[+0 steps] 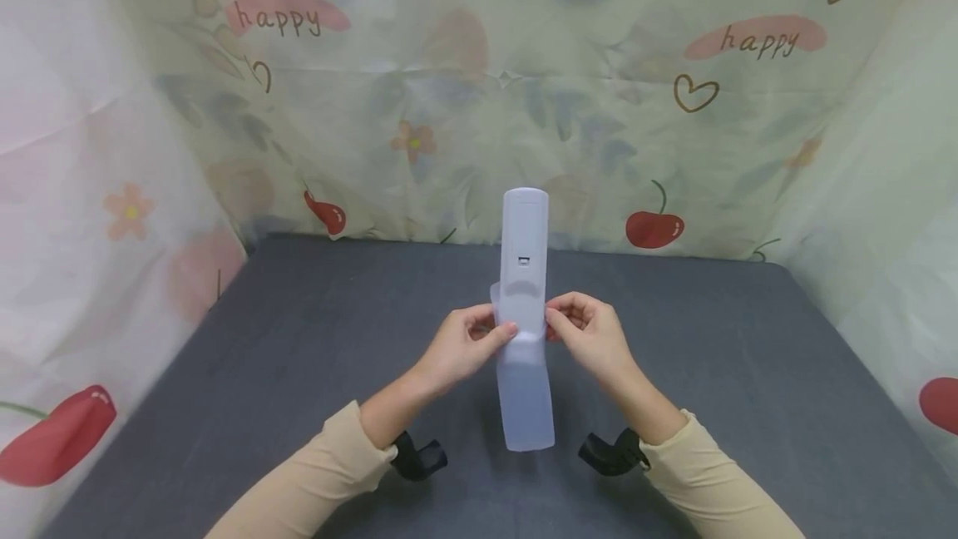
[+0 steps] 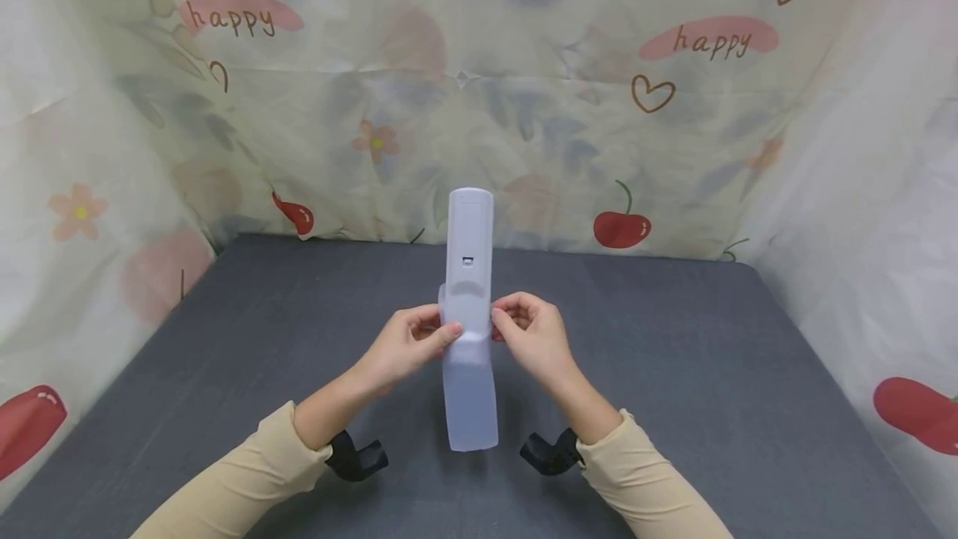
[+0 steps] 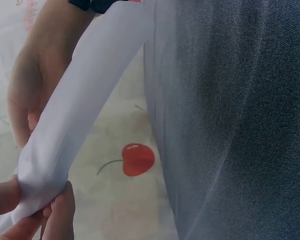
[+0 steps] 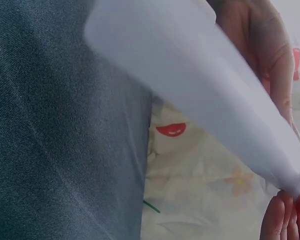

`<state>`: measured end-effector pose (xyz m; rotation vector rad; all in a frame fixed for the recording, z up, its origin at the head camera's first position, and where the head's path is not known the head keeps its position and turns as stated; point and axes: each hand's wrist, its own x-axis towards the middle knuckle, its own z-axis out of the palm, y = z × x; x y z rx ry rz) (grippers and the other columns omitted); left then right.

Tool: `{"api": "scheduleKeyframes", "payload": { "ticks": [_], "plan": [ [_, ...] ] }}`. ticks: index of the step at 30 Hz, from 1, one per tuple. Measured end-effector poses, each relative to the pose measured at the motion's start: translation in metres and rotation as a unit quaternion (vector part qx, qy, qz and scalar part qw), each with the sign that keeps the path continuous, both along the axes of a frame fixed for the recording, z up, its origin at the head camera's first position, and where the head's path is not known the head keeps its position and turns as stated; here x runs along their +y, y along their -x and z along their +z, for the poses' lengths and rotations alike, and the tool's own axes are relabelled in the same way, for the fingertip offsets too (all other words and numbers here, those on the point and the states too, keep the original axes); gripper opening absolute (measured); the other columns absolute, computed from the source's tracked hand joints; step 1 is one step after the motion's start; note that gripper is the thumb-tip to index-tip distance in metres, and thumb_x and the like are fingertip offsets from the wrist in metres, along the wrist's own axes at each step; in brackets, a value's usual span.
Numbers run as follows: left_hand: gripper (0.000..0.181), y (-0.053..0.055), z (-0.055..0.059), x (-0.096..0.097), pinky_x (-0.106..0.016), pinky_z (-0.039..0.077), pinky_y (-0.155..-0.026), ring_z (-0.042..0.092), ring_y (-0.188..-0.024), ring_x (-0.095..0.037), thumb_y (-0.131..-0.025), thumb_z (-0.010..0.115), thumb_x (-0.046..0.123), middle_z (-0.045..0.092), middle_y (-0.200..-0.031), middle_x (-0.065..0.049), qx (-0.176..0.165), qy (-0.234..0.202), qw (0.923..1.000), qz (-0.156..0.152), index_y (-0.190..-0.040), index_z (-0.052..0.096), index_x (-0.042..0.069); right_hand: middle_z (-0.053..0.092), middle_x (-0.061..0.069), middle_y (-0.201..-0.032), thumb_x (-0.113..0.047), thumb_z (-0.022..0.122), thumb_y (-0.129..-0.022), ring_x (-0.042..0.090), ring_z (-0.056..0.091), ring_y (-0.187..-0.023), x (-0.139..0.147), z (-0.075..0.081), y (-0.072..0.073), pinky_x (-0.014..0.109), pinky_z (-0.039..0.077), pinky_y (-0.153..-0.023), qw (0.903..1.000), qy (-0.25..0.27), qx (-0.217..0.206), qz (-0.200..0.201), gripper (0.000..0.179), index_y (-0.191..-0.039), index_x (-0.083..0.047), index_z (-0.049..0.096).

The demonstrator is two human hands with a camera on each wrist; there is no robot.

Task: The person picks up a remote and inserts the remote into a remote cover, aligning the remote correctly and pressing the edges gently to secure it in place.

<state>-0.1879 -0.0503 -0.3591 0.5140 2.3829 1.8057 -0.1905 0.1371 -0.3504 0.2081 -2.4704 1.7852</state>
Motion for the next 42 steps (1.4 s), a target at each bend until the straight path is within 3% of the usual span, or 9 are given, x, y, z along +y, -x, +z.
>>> {"api": "scheduleKeyframes", "payload": {
  "ticks": [3,6,11,16,23,28,32,38,42],
  "plan": [
    [0.031,-0.001,0.0,0.001,-0.025,0.052,-0.066,0.066,-0.078,-0.015,-0.092,0.06,0.02,0.068,-0.105,-0.018,0.011,0.008,0.9999,0.003,-0.115,0.063,0.0,0.062,0.008,-0.081,-0.005,0.055,-0.092,0.004,0.059,-0.067,0.003,-0.001,0.001,0.02,0.053,-0.066,0.9999,-0.003,-0.006,0.016,0.017,-0.099,0.009,0.059],
    [0.03,-0.003,0.0,0.002,-0.022,0.048,-0.061,0.065,-0.074,-0.014,-0.091,0.06,0.021,0.068,-0.102,-0.018,0.021,0.015,0.9996,0.011,-0.114,0.063,0.0,0.062,0.014,-0.089,-0.006,0.054,-0.093,0.005,0.061,-0.071,0.008,-0.001,0.002,0.022,0.054,-0.07,0.9983,0.0,-0.013,0.057,0.018,-0.102,0.01,0.056],
    [0.028,-0.004,-0.001,0.004,-0.021,0.046,-0.059,0.065,-0.072,-0.015,-0.091,0.062,0.02,0.069,-0.1,-0.017,0.018,0.017,0.9994,0.026,-0.111,0.065,0.001,0.061,0.026,-0.106,-0.01,0.057,-0.093,0.009,0.066,-0.082,0.014,0.003,0.0,0.029,0.056,-0.076,0.9939,0.014,-0.013,0.109,0.029,-0.116,0.005,0.05],
    [0.028,-0.003,-0.002,0.005,-0.021,0.05,-0.063,0.067,-0.077,-0.018,-0.09,0.063,0.019,0.069,-0.102,-0.018,0.01,0.016,0.9997,0.017,-0.111,0.065,0.0,0.063,0.027,-0.104,-0.014,0.062,-0.09,0.013,0.068,-0.081,0.011,0.002,0.002,0.033,0.057,-0.072,0.9951,-0.003,0.007,0.098,0.041,-0.124,-0.005,0.042],
    [0.03,-0.003,-0.006,0.004,-0.031,0.055,-0.072,0.068,-0.084,-0.019,-0.09,0.062,0.019,0.068,-0.107,-0.017,-0.016,-0.002,0.9999,0.004,-0.114,0.064,0.001,0.062,0.021,-0.096,-0.011,0.064,-0.088,0.006,0.063,-0.072,0.007,0.002,0.002,0.028,0.056,-0.066,0.9948,-0.028,0.051,0.084,0.034,-0.117,0.0,0.051],
    [0.035,-0.001,-0.008,0.002,-0.043,0.053,-0.086,0.065,-0.099,-0.024,-0.096,0.053,0.023,0.064,-0.115,-0.019,-0.07,-0.055,0.9958,0.023,-0.121,0.059,0.0,0.061,0.02,-0.094,-0.012,0.064,-0.089,0.004,0.062,-0.07,0.006,0.006,0.002,0.029,0.056,-0.065,0.997,-0.01,0.063,0.045,0.031,-0.115,0.0,0.052],
    [0.032,0.0,-0.009,0.001,-0.039,0.054,-0.085,0.065,-0.095,-0.019,-0.096,0.052,0.019,0.064,-0.112,-0.021,-0.098,-0.082,0.9908,0.044,-0.118,0.061,-0.003,0.06,0.02,-0.097,-0.011,0.063,-0.089,0.002,0.063,-0.073,0.007,0.009,0.002,0.027,0.056,-0.066,0.9976,0.023,0.061,0.024,0.034,-0.118,0.002,0.05],
    [0.025,-0.002,-0.01,0.001,-0.032,0.057,-0.076,0.066,-0.083,-0.011,-0.092,0.058,0.013,0.067,-0.105,-0.02,-0.086,-0.094,0.99,0.062,-0.11,0.065,-0.003,0.059,0.024,-0.102,-0.011,0.06,-0.091,0.001,0.063,-0.077,0.008,0.011,0.002,0.024,0.055,-0.069,0.9979,0.031,0.046,0.035,0.037,-0.124,0.0,0.048],
    [0.023,-0.002,-0.011,0.001,-0.033,0.057,-0.075,0.064,-0.077,-0.008,-0.091,0.059,0.011,0.068,-0.101,-0.02,-0.077,-0.099,0.9889,0.08,-0.106,0.067,-0.004,0.058,0.026,-0.105,-0.013,0.058,-0.092,0.003,0.063,-0.08,0.009,0.01,0.002,0.029,0.056,-0.072,0.9975,0.02,0.036,0.057,0.039,-0.128,-0.001,0.046]
  ]
}}
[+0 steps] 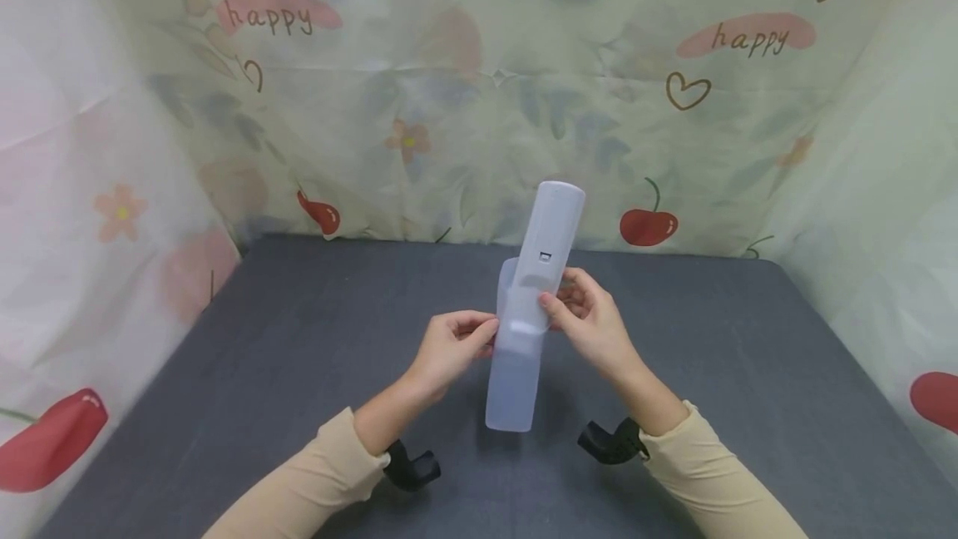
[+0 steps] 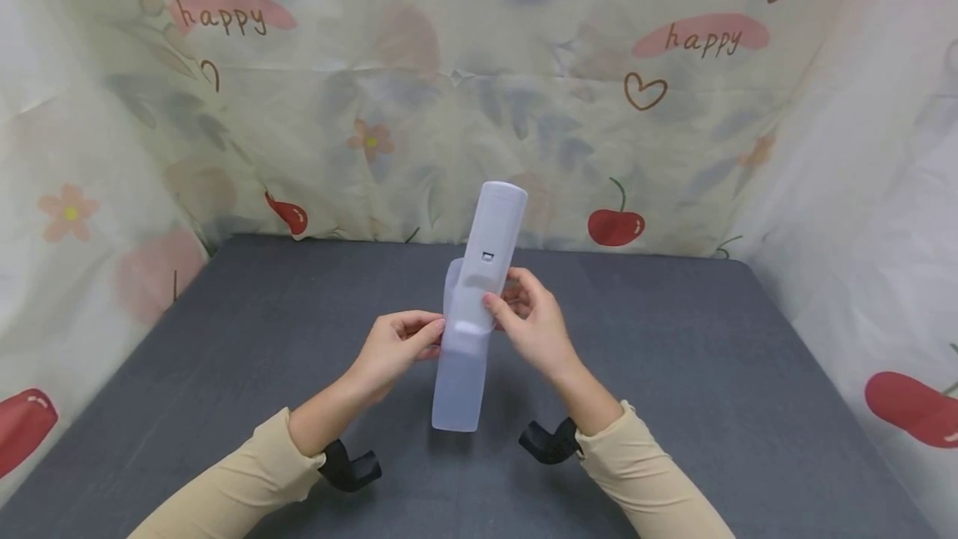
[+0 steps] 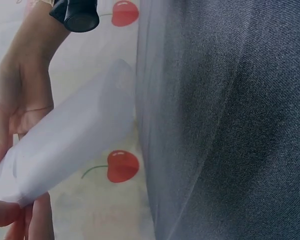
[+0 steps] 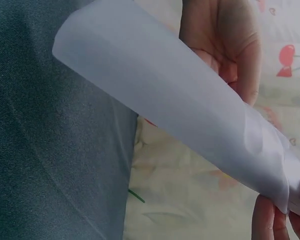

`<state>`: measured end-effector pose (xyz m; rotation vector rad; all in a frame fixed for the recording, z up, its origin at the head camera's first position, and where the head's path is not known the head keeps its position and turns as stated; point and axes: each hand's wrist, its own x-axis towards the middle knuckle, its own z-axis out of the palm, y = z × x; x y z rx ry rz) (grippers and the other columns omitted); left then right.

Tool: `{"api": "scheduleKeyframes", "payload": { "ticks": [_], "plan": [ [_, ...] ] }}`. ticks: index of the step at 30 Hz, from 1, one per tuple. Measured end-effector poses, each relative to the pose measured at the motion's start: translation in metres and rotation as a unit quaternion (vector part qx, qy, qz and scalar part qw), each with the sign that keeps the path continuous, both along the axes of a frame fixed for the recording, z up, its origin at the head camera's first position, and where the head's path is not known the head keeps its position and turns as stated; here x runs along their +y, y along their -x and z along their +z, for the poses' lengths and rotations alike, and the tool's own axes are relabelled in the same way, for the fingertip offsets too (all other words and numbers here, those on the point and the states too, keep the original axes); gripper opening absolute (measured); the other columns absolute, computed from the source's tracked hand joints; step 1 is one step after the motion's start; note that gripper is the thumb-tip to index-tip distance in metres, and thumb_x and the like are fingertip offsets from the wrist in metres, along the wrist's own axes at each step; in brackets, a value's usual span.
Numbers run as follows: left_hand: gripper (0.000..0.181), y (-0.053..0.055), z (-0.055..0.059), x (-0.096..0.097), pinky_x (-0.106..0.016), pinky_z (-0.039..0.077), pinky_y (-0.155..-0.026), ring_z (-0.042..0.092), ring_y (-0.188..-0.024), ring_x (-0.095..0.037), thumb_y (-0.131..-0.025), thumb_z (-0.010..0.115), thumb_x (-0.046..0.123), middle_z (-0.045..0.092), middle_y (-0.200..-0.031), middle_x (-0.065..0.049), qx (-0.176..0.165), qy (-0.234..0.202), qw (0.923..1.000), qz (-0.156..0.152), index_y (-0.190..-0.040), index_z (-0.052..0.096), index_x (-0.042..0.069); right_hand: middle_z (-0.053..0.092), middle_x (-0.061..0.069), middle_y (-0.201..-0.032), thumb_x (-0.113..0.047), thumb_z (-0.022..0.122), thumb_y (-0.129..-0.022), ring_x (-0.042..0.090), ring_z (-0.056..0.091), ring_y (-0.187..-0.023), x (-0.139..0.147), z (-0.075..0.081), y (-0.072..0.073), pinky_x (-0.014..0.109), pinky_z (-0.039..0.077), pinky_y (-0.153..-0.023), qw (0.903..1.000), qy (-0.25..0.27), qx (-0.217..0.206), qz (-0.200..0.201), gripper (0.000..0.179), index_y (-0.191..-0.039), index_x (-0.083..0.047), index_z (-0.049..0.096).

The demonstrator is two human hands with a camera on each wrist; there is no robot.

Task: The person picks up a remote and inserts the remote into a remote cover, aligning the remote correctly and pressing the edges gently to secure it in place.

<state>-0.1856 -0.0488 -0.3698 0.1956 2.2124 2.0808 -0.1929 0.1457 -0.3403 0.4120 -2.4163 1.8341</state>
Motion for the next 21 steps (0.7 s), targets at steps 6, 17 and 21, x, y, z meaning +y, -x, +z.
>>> {"api": "scheduleKeyframes", "payload": {
  "ticks": [6,17,21],
  "plan": [
    [0.022,0.0,-0.001,0.0,-0.038,0.057,-0.076,0.062,-0.072,-0.006,-0.091,0.059,0.009,0.069,-0.098,-0.021,0.006,-0.001,0.9999,0.015,-0.104,0.067,-0.007,0.061,0.028,-0.105,-0.013,0.059,-0.092,0.014,0.065,-0.084,0.0,-0.004,0.001,0.035,0.057,-0.074,0.9995,-0.023,-0.005,0.02,0.04,-0.128,-0.002,0.047],
    [0.021,0.0,-0.002,0.0,-0.034,0.057,-0.073,0.063,-0.073,-0.007,-0.09,0.059,0.008,0.07,-0.097,-0.021,0.019,0.015,0.9993,0.028,-0.102,0.068,-0.006,0.062,0.029,-0.105,-0.014,0.059,-0.092,0.021,0.066,-0.087,-0.001,-0.009,0.002,0.037,0.057,-0.075,0.9986,-0.028,-0.015,0.043,0.041,-0.129,-0.002,0.046],
    [0.021,0.001,-0.003,0.0,-0.03,0.057,-0.07,0.064,-0.074,-0.008,-0.09,0.059,0.008,0.069,-0.097,-0.022,0.025,0.019,0.9991,0.027,-0.102,0.068,-0.007,0.062,0.03,-0.106,-0.013,0.058,-0.092,0.022,0.067,-0.088,-0.002,-0.011,0.001,0.04,0.057,-0.076,0.9985,-0.023,-0.021,0.046,0.04,-0.129,-0.001,0.045]
  ]
}}
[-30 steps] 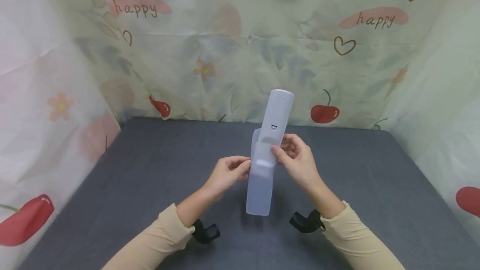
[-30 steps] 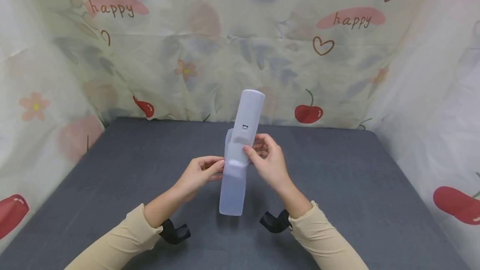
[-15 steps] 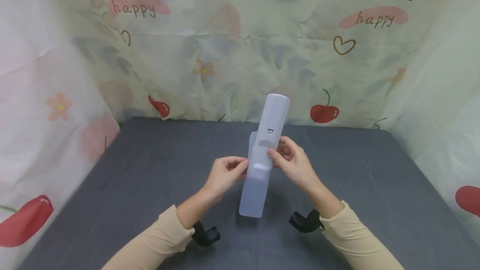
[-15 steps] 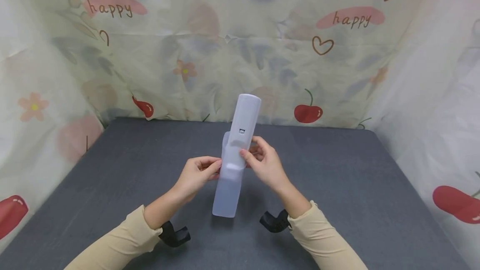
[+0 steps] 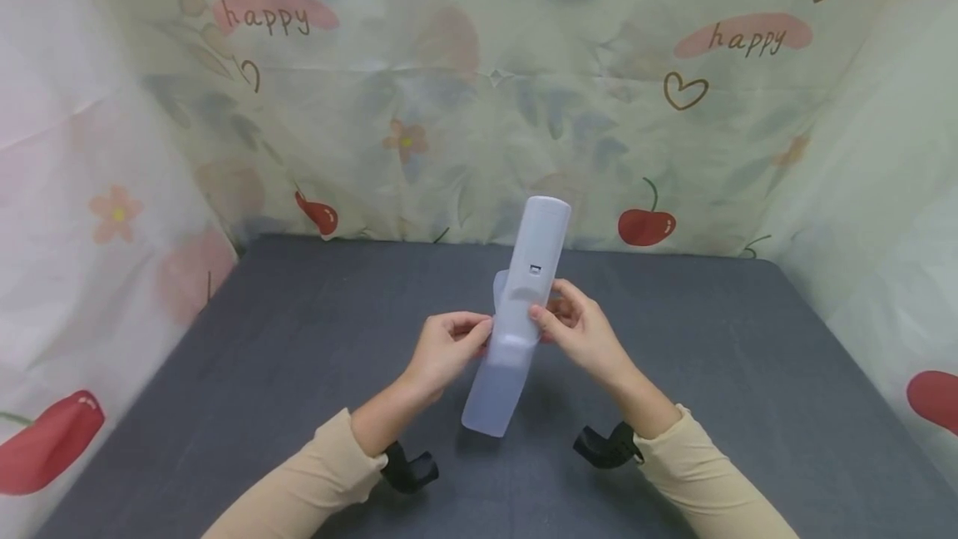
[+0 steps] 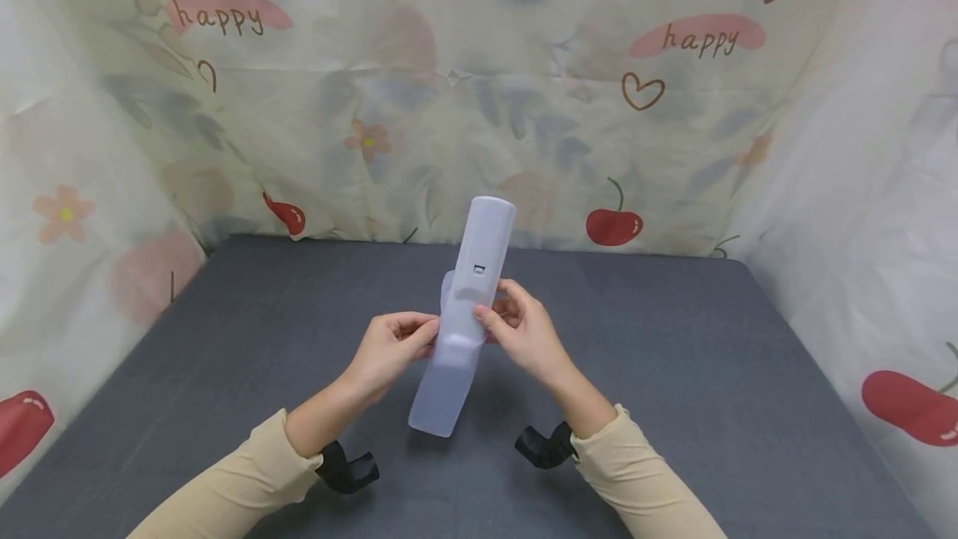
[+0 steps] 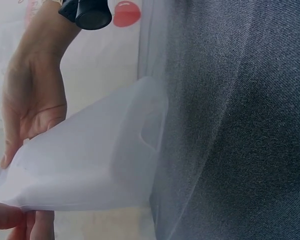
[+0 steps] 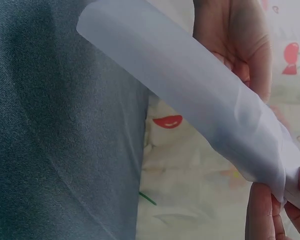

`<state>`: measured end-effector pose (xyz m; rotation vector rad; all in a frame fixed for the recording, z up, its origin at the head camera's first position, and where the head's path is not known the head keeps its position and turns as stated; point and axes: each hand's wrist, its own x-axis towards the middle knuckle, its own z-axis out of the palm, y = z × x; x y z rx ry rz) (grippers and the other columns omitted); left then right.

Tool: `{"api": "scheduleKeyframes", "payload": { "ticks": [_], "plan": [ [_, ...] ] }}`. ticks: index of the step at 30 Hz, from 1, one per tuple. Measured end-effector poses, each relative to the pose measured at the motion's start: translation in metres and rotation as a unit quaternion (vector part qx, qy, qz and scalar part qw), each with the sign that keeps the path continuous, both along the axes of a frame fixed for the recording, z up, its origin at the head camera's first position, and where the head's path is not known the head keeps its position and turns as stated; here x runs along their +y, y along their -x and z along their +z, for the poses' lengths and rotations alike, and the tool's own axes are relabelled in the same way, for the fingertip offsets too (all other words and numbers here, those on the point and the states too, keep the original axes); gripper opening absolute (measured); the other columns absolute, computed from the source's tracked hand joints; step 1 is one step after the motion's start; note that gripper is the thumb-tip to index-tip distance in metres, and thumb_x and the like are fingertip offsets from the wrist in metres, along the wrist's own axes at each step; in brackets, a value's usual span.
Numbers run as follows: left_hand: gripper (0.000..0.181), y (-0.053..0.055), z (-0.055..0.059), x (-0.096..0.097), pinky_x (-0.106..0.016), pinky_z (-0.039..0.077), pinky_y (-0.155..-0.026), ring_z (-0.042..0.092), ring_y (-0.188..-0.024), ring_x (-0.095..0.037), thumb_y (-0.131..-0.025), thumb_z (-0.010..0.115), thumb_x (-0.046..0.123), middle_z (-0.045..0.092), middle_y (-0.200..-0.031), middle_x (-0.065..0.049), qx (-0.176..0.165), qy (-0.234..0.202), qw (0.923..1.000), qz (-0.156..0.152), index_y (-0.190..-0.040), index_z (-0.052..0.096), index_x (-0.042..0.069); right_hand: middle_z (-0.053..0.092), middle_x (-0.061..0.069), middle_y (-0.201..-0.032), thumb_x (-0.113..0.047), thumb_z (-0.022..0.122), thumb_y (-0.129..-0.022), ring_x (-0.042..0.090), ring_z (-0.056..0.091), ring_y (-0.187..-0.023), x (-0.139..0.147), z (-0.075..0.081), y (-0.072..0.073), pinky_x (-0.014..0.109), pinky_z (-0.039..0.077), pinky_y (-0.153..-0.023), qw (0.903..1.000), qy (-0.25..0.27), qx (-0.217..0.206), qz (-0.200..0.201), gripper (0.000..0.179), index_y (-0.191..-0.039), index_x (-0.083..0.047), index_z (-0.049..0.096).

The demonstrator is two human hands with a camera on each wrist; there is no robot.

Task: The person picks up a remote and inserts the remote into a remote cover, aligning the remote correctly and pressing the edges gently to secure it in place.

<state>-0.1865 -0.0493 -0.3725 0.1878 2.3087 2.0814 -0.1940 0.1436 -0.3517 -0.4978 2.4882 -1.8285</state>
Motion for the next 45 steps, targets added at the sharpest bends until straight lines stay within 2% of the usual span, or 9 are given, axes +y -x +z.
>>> {"api": "scheduleKeyframes", "payload": {
  "ticks": [7,13,18,22,27,31,36,39,45],
  "plan": [
    [0.021,-0.001,0.0,-0.002,-0.03,0.057,-0.072,0.063,-0.074,-0.008,-0.091,0.058,0.009,0.069,-0.098,-0.02,-0.02,0.013,0.9997,-0.005,-0.103,0.068,-0.006,0.062,0.028,-0.105,-0.016,0.059,-0.092,0.024,0.067,-0.088,-0.003,-0.005,0.0,0.04,0.057,-0.075,0.9999,-0.012,-0.004,-0.002,0.041,-0.128,-0.002,0.047],
    [0.029,-0.002,0.005,-0.003,-0.04,0.054,-0.084,0.065,-0.098,-0.024,-0.094,0.052,0.013,0.065,-0.113,-0.021,-0.057,0.021,0.9966,-0.056,-0.115,0.061,-0.004,0.059,0.023,-0.097,-0.014,0.06,-0.091,0.018,0.065,-0.078,-0.003,-0.006,-0.001,0.041,0.056,-0.073,0.9999,-0.013,0.0,-0.006,0.036,-0.124,-0.001,0.05],
    [0.031,-0.003,0.005,0.0,-0.031,0.054,-0.076,0.065,-0.091,-0.017,-0.092,0.058,0.023,0.067,-0.107,-0.016,-0.026,0.068,0.9929,-0.094,-0.113,0.061,0.0,0.058,0.02,-0.094,-0.012,0.062,-0.09,0.009,0.061,-0.071,-0.004,-0.007,-0.001,0.03,0.055,-0.068,0.9997,-0.022,0.002,-0.006,0.033,-0.119,0.0,0.053],
    [0.027,-0.003,0.005,0.003,-0.028,0.054,-0.071,0.067,-0.083,-0.017,-0.09,0.062,0.018,0.069,-0.1,-0.019,0.013,0.064,0.9953,-0.072,-0.107,0.064,-0.003,0.059,0.021,-0.097,-0.014,0.059,-0.092,0.008,0.061,-0.076,-0.004,-0.007,-0.002,0.031,0.056,-0.071,0.9999,-0.015,-0.005,-0.003,0.034,-0.121,0.001,0.05],
    [0.025,-0.002,0.008,0.002,-0.03,0.054,-0.072,0.068,-0.087,-0.019,-0.089,0.063,0.012,0.068,-0.101,-0.02,0.012,0.019,0.9993,-0.03,-0.109,0.064,-0.003,0.062,0.024,-0.105,-0.018,0.055,-0.095,0.011,0.065,-0.084,-0.002,-0.003,-0.003,0.037,0.056,-0.078,0.9991,0.017,-0.034,-0.016,0.034,-0.121,0.0,0.044],
    [0.027,0.0,0.01,0.001,-0.029,0.054,-0.073,0.067,-0.089,-0.019,-0.089,0.063,0.012,0.067,-0.104,-0.02,0.013,-0.004,0.9998,-0.012,-0.111,0.063,-0.003,0.064,0.021,-0.103,-0.018,0.057,-0.093,0.016,0.067,-0.087,0.001,-0.003,-0.005,0.032,0.056,-0.078,0.9982,-0.004,-0.059,-0.015,0.031,-0.116,0.004,0.051],
    [0.029,0.001,0.011,0.0,-0.032,0.055,-0.076,0.067,-0.093,-0.022,-0.09,0.062,0.013,0.066,-0.108,-0.02,0.027,-0.003,0.9995,-0.017,-0.115,0.062,-0.002,0.067,0.021,-0.098,-0.015,0.06,-0.091,0.02,0.067,-0.083,0.0,-0.006,-0.007,0.033,0.057,-0.075,0.9982,-0.031,-0.05,-0.008,0.027,-0.107,0.007,0.06],
    [0.031,0.001,0.011,0.0,-0.033,0.055,-0.077,0.067,-0.094,-0.022,-0.091,0.061,0.014,0.066,-0.109,-0.02,0.031,0.006,0.9992,-0.026,-0.117,0.061,-0.001,0.068,0.02,-0.091,-0.013,0.061,-0.09,0.016,0.066,-0.075,-0.002,-0.006,-0.006,0.034,0.057,-0.072,0.9987,-0.034,-0.03,-0.021,0.022,-0.101,0.006,0.062],
    [0.031,0.0,0.011,-0.001,-0.033,0.055,-0.076,0.067,-0.093,-0.024,-0.092,0.059,0.015,0.067,-0.109,-0.02,0.047,0.029,0.9973,-0.048,-0.119,0.06,-0.001,0.067,0.013,-0.079,-0.009,0.062,-0.088,0.006,0.062,-0.065,-0.006,-0.006,-0.009,0.024,0.054,-0.065,0.9978,-0.034,-0.004,-0.057,0.015,-0.093,0.005,0.064]
  ]
}}
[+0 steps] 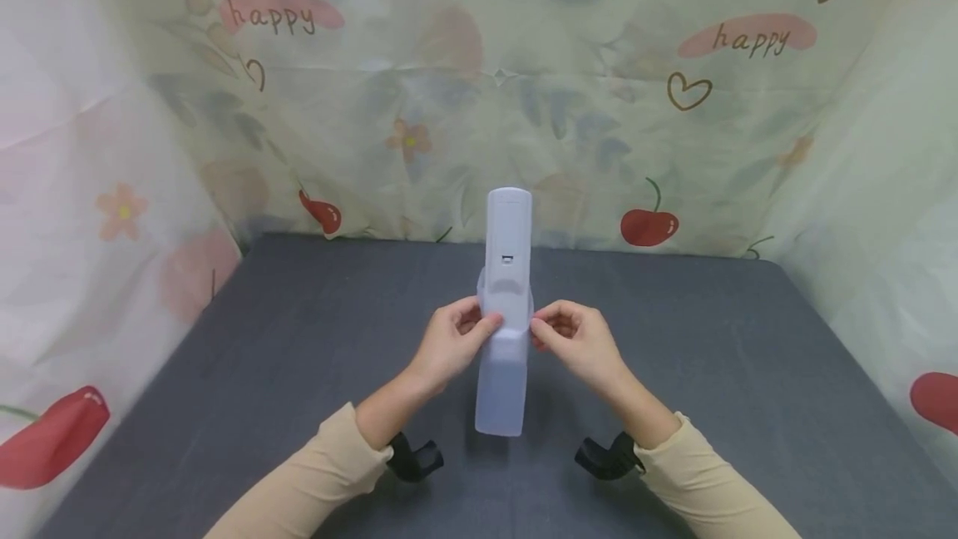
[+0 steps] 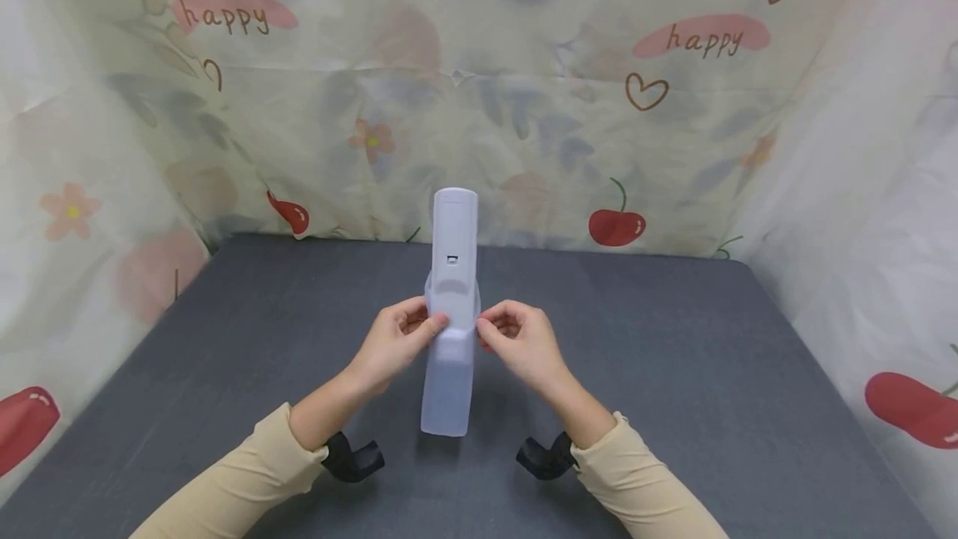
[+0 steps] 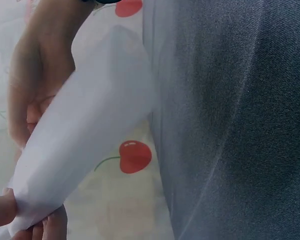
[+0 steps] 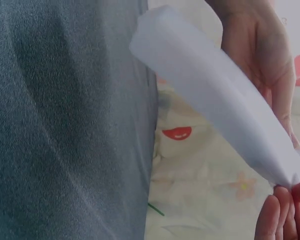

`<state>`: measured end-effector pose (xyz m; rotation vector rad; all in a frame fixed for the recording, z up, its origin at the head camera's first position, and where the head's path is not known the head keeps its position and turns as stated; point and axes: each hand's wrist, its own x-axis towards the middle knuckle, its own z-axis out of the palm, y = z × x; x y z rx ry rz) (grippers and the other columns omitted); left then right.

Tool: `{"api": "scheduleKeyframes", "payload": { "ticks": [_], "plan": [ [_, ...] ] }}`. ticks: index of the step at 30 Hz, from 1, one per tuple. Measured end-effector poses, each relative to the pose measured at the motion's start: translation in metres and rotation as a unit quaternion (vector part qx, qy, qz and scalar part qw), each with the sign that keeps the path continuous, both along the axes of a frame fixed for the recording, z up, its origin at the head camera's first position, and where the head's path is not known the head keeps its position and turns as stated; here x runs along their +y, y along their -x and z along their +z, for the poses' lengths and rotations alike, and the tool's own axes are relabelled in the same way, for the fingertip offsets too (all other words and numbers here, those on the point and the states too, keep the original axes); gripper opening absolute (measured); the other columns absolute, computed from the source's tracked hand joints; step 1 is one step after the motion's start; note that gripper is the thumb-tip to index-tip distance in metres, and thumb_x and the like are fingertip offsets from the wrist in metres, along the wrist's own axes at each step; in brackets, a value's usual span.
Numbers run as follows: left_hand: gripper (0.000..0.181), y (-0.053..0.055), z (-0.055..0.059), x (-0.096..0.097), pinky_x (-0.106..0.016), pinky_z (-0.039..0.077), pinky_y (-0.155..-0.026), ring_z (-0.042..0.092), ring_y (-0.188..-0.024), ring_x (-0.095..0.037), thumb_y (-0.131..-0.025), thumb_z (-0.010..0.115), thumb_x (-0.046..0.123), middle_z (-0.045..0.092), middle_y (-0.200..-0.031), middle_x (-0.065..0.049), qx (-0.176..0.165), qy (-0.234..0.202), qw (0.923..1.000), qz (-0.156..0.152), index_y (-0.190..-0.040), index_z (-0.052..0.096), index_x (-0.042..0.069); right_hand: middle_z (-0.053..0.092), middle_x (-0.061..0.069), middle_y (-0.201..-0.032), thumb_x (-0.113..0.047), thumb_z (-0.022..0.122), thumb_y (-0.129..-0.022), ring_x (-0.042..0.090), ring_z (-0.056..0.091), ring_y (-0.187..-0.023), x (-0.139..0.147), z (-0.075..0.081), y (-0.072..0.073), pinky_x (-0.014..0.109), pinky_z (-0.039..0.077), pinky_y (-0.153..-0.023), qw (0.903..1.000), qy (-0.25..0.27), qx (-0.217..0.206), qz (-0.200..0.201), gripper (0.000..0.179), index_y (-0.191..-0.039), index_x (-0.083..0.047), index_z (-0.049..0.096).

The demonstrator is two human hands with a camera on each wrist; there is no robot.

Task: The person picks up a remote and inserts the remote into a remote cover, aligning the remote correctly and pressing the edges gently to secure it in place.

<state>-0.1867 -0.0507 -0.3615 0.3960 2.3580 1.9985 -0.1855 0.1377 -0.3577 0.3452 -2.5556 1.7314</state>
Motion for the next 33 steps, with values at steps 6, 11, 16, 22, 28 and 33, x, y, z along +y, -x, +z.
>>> {"api": "scheduleKeyframes", "payload": {
  "ticks": [6,11,16,22,28,33],
  "plan": [
    [0.03,-0.0008,0.002,0.0006,-0.024,0.051,-0.068,0.068,-0.083,-0.021,-0.092,0.059,0.016,0.067,-0.101,-0.021,0.022,0.016,0.9995,-0.016,-0.116,0.061,-0.002,0.064,0.014,-0.075,-0.006,0.061,-0.088,0.008,0.06,-0.062,-0.0043,0.0016,-0.0025,0.021,0.052,-0.062,0.9987,0.011,0.026,-0.043,0.012,-0.09,0.006,0.064],
    [0.03,-0.0018,0.0022,0.002,-0.026,0.052,-0.068,0.068,-0.084,-0.022,-0.093,0.058,0.016,0.067,-0.101,-0.022,0.031,0.02,0.999,-0.025,-0.116,0.06,-0.003,0.062,0.011,-0.073,-0.004,0.06,-0.089,0.005,0.058,-0.061,-0.0065,0.0033,-0.0027,0.024,0.054,-0.064,0.9972,0.03,0.033,-0.061,0.011,-0.089,0.007,0.063],
    [0.03,-0.0045,0.0047,0.0031,-0.023,0.05,-0.066,0.068,-0.085,-0.023,-0.093,0.058,0.018,0.067,-0.101,-0.021,0.038,0.033,0.9983,-0.032,-0.115,0.061,-0.002,0.06,0.01,-0.073,-0.002,0.058,-0.089,0.006,0.058,-0.062,-0.007,0.0041,-0.002,0.022,0.053,-0.063,0.9959,0.042,0.035,-0.072,0.01,-0.088,0.007,0.062],
    [0.03,-0.0057,0.0051,0.0028,-0.02,0.046,-0.063,0.067,-0.08,-0.02,-0.092,0.059,0.018,0.067,-0.099,-0.022,0.045,0.037,0.9973,-0.043,-0.112,0.061,-0.004,0.061,0.015,-0.076,-0.002,0.057,-0.09,0.008,0.059,-0.063,-0.0055,0.0041,-0.0002,0.022,0.053,-0.064,0.9964,0.045,0.035,-0.063,0.01,-0.09,0.008,0.061],
    [0.029,-0.0045,0.0005,0.0021,-0.022,0.048,-0.064,0.067,-0.08,-0.018,-0.092,0.059,0.018,0.068,-0.098,-0.021,0.023,0.025,0.9992,-0.021,-0.111,0.062,-0.003,0.057,0.018,-0.094,-0.006,0.05,-0.095,0.009,0.06,-0.078,-0.0029,0.0056,0.0009,0.023,0.053,-0.071,0.9995,0.027,0.005,0.017,0.012,-0.1,0.005,0.053],
    [0.03,-0.0051,-0.0048,0.0022,-0.031,0.054,-0.071,0.068,-0.086,-0.022,-0.092,0.059,0.018,0.068,-0.101,-0.021,-0.004,0.01,0.9999,-0.008,-0.114,0.062,-0.002,0.057,0.022,-0.105,-0.004,0.048,-0.094,0.019,0.063,-0.089,-0.0033,0.0093,0.0007,0.032,0.056,-0.075,0.9991,0.011,-0.02,0.037,0.018,-0.111,0.003,0.047]
  ]
}}
